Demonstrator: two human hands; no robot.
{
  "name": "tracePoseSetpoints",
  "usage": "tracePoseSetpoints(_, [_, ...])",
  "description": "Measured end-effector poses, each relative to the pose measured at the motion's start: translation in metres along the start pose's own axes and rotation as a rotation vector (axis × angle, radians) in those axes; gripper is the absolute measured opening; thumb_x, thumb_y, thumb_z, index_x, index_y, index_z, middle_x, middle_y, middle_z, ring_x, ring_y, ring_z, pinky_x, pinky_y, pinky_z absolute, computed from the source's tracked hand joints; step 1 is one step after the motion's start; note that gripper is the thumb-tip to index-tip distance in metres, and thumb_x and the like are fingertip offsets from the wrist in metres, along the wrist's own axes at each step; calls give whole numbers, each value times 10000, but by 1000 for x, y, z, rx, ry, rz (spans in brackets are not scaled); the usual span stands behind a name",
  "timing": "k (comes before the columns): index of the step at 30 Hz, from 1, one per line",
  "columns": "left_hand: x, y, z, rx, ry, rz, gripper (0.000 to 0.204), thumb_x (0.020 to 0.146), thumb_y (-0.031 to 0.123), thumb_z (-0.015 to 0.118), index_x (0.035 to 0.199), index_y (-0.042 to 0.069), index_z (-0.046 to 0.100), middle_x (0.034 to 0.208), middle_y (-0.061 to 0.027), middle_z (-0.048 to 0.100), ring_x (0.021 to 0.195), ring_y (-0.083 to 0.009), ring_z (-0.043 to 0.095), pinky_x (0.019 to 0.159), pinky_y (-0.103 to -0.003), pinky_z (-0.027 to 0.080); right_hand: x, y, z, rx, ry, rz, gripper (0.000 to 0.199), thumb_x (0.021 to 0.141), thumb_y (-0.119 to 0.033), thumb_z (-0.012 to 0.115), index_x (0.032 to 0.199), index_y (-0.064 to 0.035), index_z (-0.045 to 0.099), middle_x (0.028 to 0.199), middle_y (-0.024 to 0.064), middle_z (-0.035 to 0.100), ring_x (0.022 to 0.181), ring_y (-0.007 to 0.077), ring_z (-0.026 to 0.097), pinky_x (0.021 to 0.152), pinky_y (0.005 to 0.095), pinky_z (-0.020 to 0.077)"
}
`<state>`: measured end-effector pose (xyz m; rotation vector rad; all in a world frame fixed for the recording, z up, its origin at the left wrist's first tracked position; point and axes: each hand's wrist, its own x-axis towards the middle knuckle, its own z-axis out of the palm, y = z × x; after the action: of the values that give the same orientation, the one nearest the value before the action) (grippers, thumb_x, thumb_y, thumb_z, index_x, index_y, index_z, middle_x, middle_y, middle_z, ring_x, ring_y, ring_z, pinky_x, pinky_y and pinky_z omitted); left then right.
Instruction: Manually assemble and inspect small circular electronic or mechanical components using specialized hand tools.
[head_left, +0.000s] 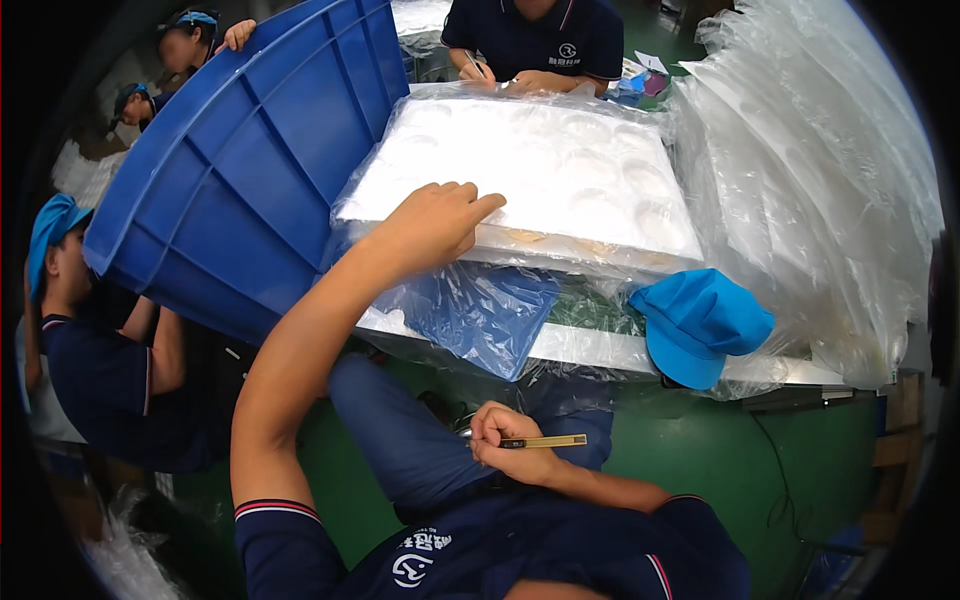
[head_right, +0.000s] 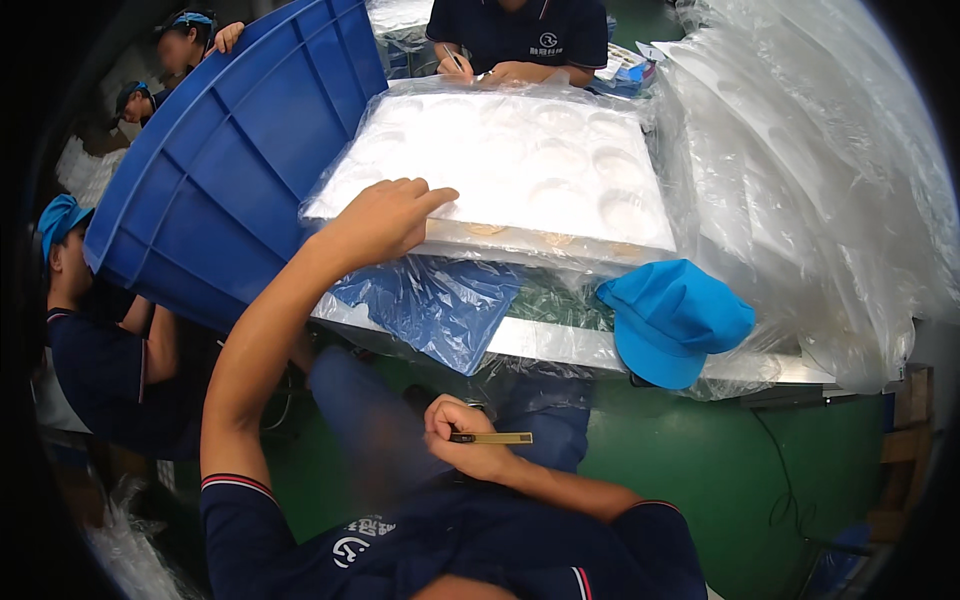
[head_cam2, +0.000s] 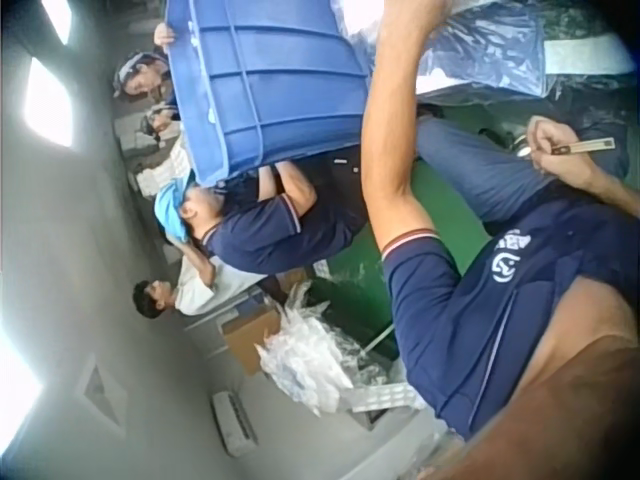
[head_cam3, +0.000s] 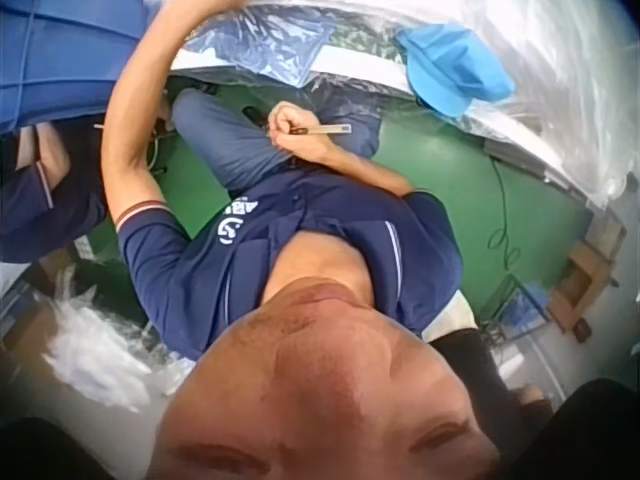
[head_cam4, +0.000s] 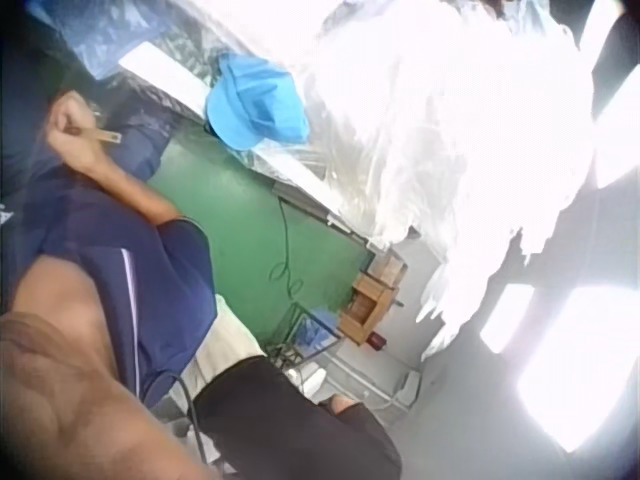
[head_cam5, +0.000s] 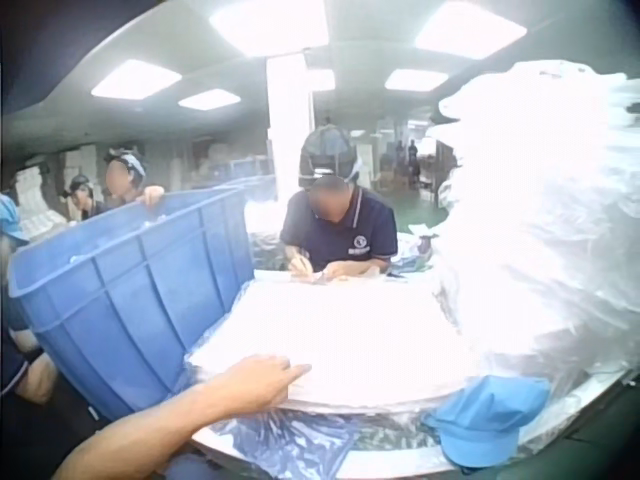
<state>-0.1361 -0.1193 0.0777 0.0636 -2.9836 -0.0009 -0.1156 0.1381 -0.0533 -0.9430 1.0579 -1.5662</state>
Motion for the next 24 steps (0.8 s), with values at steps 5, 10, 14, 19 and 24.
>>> tracePoseSetpoints(5, [9, -16, -17, -86, 268, 15, 419, 771, 95, 579, 1182, 88, 498, 845, -135, 549, 808, -302, 549, 734, -387, 446, -1, 1, 3, 25, -10, 1, 287, 732, 62, 566, 655, -77, 327, 812, 45, 454, 690, 85, 413, 595, 220, 352])
tracePoseSetpoints(10, [15, -23, -44, 4, 313, 16, 293, 768, 62, 579, 1053, 123, 615, 797, -110, 529, 792, -280, 534, 710, -366, 440, -3, -2, 2, -18, 3, -1, 276, 728, 71, 555, 659, -74, 330, 809, 44, 450, 690, 85, 412, 596, 217, 350])
tracePoseSetpoints(14, [3, -20, -74, 54, 461, -44, 321, 730, 11, 563, 1010, 148, 640, 786, -73, 532, 780, -262, 533, 700, -359, 430, -3, 1, -1, -3, -22, -29, 262, 746, 87, 532, 662, -70, 340, 827, 49, 446, 680, 87, 469, 585, 212, 404])
tracePoseSetpoints(19, [-20, -2, -121, 196, 618, -48, 258, 729, -31, 542, 921, 95, 660, 788, -82, 564, 792, -274, 536, 698, -363, 410, -6, 6, -3, -58, -46, -66, 264, 772, 92, 517, 659, -72, 343, 868, 60, 450, 679, 91, 534, 576, 207, 461])
tracePoseSetpoints(24, [-51, 38, -179, 76, 767, -180, 264, 776, -55, 516, 992, 43, 632, 804, -97, 525, 755, -216, 523, 709, -278, 402, -4, 6, 0, 20, -45, 31, 255, 764, 94, 503, 678, -73, 329, 861, 56, 425, 695, 97, 521, 575, 211, 442])
